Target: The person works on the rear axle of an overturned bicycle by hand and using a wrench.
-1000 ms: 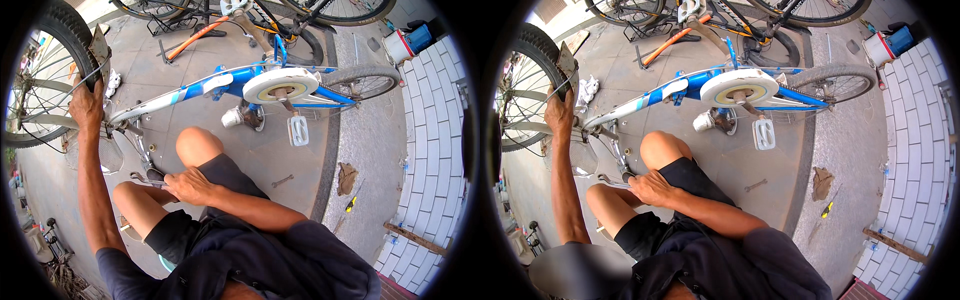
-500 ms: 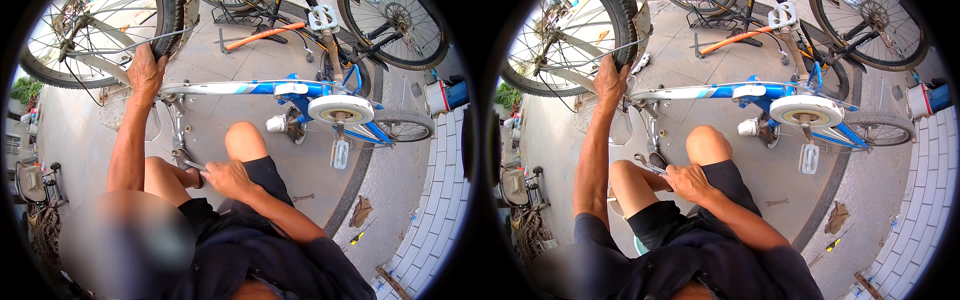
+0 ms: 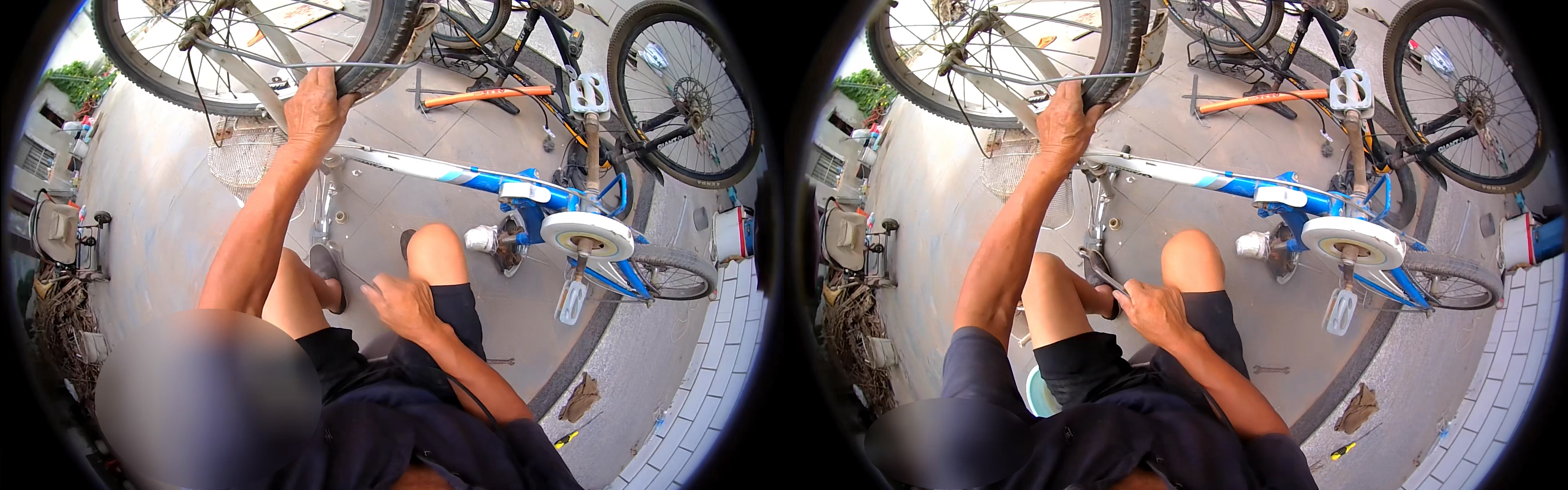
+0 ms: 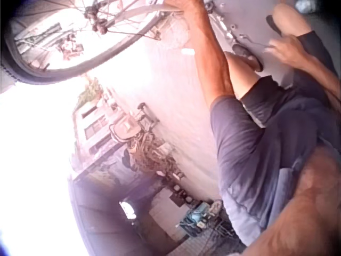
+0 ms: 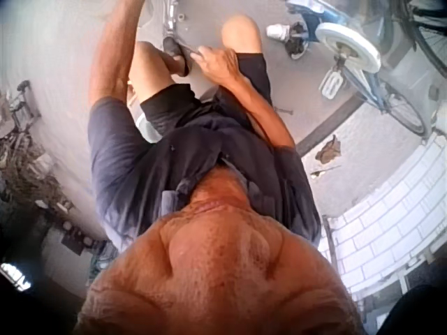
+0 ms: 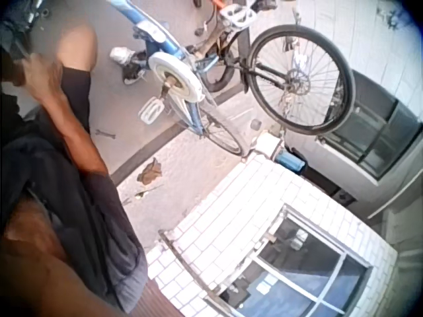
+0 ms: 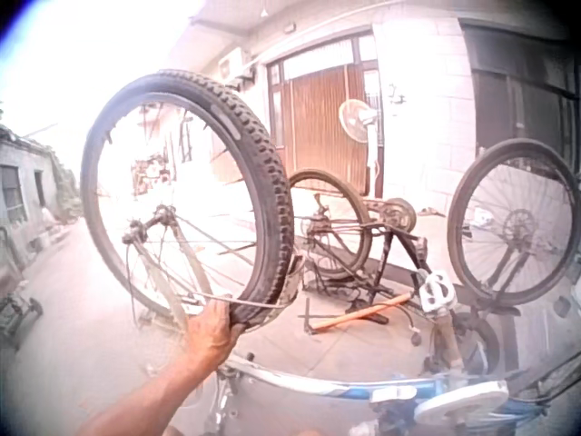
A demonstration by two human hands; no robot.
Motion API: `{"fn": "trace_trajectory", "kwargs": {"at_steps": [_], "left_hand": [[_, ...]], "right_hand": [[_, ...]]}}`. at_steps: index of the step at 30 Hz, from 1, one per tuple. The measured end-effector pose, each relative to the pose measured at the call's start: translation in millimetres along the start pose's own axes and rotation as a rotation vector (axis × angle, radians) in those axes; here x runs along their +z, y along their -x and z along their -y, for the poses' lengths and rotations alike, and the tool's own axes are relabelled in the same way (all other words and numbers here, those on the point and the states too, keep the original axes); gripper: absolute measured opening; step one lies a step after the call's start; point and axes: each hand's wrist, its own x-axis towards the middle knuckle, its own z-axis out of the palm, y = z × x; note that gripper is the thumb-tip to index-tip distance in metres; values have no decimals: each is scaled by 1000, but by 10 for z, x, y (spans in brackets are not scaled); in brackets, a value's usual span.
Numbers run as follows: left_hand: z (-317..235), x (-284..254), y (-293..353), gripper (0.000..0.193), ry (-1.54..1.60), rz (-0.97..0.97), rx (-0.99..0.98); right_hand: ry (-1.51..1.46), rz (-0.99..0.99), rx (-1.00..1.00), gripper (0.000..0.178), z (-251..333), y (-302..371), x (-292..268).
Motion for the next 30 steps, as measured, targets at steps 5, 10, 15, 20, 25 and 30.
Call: {"fn": "trace_trajectory", "kwargs": {"at_steps": [5, 10, 15, 20, 25, 30], "left_hand": [[-125, -140, 232, 59, 87, -81, 44], [-114, -397, 631, 37, 262, -158, -143], [225, -463, 917, 23, 318, -245, -395], [520, -481, 782, 33, 270, -311, -384], [746, -308, 634, 49, 208, -343, -310], [761, -236, 595, 56, 263, -216, -403]], "right_hand": [[-101, 7, 123, 36, -47, 75, -76], [-629, -68, 415, 31, -70, 93, -399], [-600, -319, 624, 30, -213, 92, -901], [-448, -231, 966, 26, -848, 577, -829], [-515, -248, 1119, 25, -779, 806, -664], [-388, -264, 1044, 24, -765, 745, -632]]}}
